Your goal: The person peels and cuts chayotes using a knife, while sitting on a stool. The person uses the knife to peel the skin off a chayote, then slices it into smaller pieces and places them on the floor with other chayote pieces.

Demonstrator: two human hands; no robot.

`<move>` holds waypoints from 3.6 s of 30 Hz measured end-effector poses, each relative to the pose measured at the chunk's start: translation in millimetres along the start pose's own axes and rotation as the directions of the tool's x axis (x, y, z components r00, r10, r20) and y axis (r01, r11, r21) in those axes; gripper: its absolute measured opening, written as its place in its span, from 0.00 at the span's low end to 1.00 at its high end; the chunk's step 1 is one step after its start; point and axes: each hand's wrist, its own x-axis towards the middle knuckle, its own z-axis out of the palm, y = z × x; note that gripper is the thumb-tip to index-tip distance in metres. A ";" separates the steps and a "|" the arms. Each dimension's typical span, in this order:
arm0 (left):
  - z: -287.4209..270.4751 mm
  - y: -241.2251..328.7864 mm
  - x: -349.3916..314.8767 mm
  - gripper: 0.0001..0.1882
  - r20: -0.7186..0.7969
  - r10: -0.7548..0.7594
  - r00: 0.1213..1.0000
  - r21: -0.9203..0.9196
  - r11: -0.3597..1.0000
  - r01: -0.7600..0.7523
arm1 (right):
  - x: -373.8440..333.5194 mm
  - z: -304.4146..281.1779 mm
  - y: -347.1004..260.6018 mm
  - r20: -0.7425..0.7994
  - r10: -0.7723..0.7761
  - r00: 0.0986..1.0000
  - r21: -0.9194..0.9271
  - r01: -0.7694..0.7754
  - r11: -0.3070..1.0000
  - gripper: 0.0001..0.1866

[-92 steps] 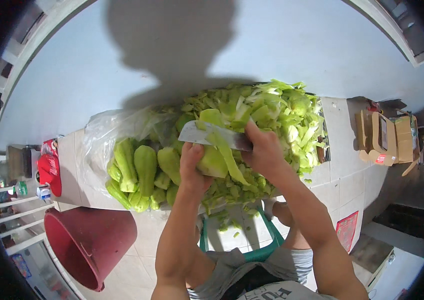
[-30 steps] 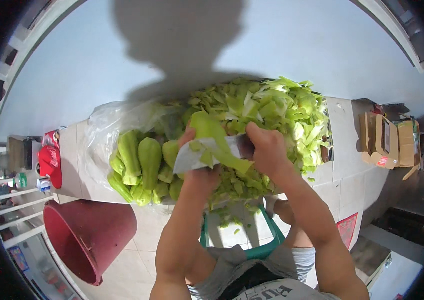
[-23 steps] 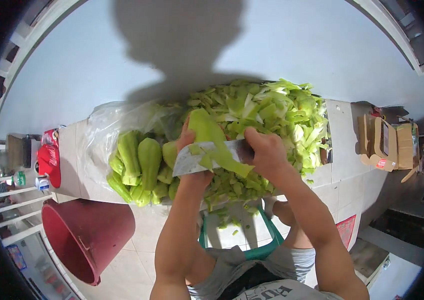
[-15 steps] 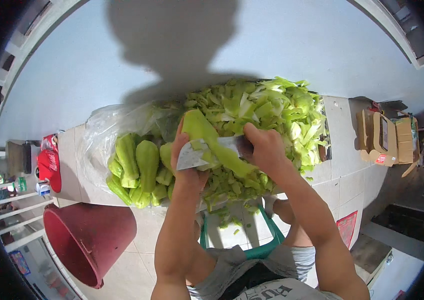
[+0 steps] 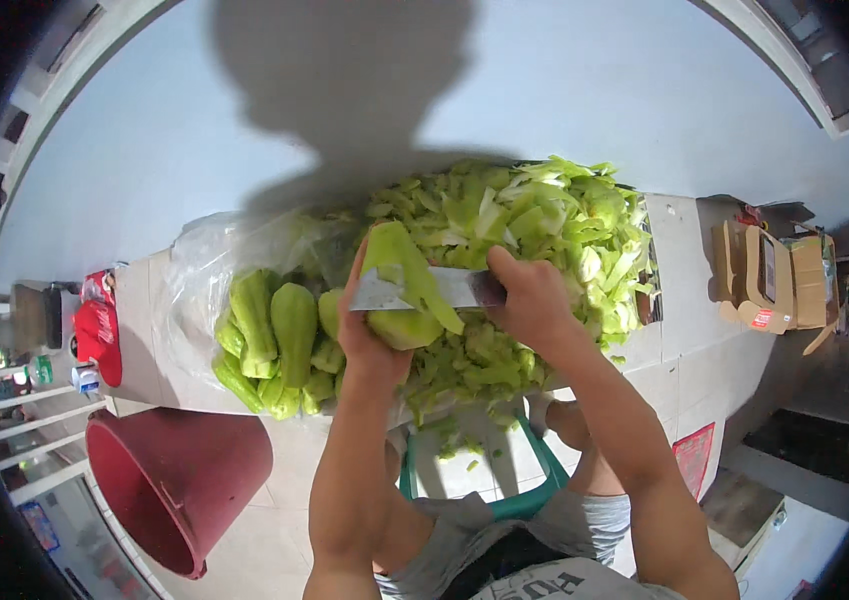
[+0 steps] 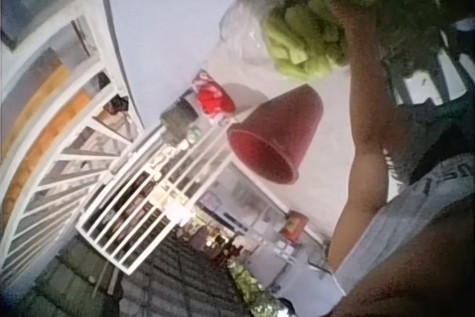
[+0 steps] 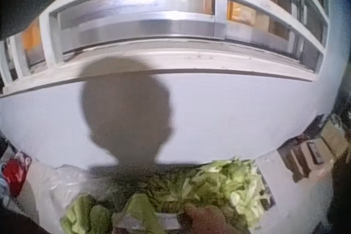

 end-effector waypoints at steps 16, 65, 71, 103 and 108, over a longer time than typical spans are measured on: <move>11.4 -10.3 -3.6 0.33 -0.045 -0.078 0.996 0.133 0.988 0.083 | -8.3 -7.8 -10.9 -0.029 -0.058 0.998 0.106 0.061 0.993 0.18; 15.9 -11.4 12.3 0.29 -0.137 -0.226 0.965 -0.300 0.937 0.177 | -8.4 12.1 -10.0 -0.251 -0.283 0.926 -0.072 0.273 0.959 0.12; 29.4 10.8 15.0 0.28 -0.231 -0.116 0.966 -0.268 0.962 0.052 | -2.8 9.4 6.2 -0.158 -0.151 0.976 -0.062 0.142 0.988 0.10; 11.5 5.1 4.2 0.30 -0.275 -0.198 0.941 -0.037 0.980 0.195 | -3.4 14.4 0.8 -0.161 -0.137 0.978 0.063 0.148 0.987 0.16; 7.0 -1.5 5.0 0.31 -0.393 -0.226 0.891 -0.101 0.974 0.203 | 1.5 17.5 14.5 -0.085 -0.088 0.992 0.092 0.096 0.991 0.16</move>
